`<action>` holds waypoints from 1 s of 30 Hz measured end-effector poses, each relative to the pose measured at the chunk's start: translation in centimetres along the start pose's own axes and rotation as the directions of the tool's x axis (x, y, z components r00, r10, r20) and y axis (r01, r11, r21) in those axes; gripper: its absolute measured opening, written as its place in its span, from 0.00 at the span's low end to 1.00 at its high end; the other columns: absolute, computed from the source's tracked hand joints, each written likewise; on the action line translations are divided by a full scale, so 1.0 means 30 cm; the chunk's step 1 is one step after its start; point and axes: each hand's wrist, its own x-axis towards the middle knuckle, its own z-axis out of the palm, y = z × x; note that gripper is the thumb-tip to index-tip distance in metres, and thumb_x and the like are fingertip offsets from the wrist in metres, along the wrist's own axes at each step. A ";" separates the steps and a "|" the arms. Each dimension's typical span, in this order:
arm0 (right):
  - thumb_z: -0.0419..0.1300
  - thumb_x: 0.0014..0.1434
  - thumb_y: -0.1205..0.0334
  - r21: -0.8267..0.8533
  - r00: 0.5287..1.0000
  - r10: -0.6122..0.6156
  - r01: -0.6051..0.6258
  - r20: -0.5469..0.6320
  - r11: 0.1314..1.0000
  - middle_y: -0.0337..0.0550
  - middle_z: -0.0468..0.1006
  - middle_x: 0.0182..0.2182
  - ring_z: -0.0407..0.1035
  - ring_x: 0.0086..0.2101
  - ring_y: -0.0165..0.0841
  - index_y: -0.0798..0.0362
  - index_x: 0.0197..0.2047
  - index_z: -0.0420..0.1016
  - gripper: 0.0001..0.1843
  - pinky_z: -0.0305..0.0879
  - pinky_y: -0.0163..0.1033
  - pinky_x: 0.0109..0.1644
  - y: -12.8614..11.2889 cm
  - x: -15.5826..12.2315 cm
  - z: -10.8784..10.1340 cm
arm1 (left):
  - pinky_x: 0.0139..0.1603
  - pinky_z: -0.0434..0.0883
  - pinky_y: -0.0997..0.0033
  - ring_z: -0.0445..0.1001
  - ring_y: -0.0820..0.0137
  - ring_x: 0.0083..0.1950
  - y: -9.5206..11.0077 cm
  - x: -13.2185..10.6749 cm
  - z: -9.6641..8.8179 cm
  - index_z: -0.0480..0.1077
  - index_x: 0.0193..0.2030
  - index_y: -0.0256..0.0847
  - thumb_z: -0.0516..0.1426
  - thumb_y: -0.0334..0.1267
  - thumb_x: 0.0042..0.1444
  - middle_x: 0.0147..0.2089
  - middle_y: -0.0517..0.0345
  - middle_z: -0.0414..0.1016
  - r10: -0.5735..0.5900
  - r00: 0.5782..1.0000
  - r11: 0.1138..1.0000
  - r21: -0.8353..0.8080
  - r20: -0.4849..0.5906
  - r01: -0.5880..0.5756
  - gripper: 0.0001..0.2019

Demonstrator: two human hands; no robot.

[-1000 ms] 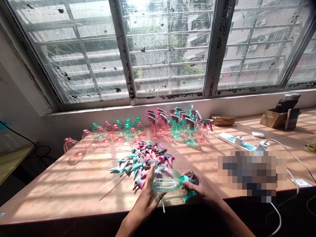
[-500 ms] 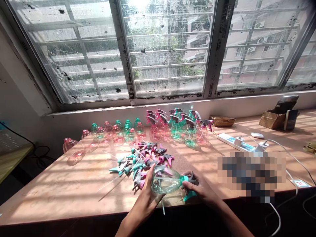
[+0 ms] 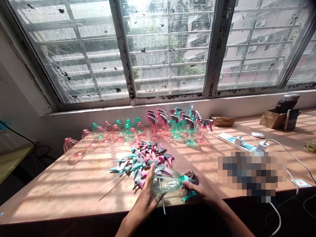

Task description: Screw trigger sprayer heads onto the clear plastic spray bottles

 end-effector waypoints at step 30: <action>0.74 0.51 0.42 0.080 1.000 0.018 -0.018 0.003 0.997 0.39 0.82 0.26 0.75 0.27 0.36 0.53 0.42 0.74 0.27 0.71 0.41 0.35 0.000 -0.001 0.001 | 0.77 0.45 0.40 0.34 0.48 0.81 -0.017 0.000 0.005 0.23 0.78 0.57 0.60 0.45 0.67 0.83 0.51 0.30 0.017 1.000 0.999 0.039 0.006 -0.017 0.50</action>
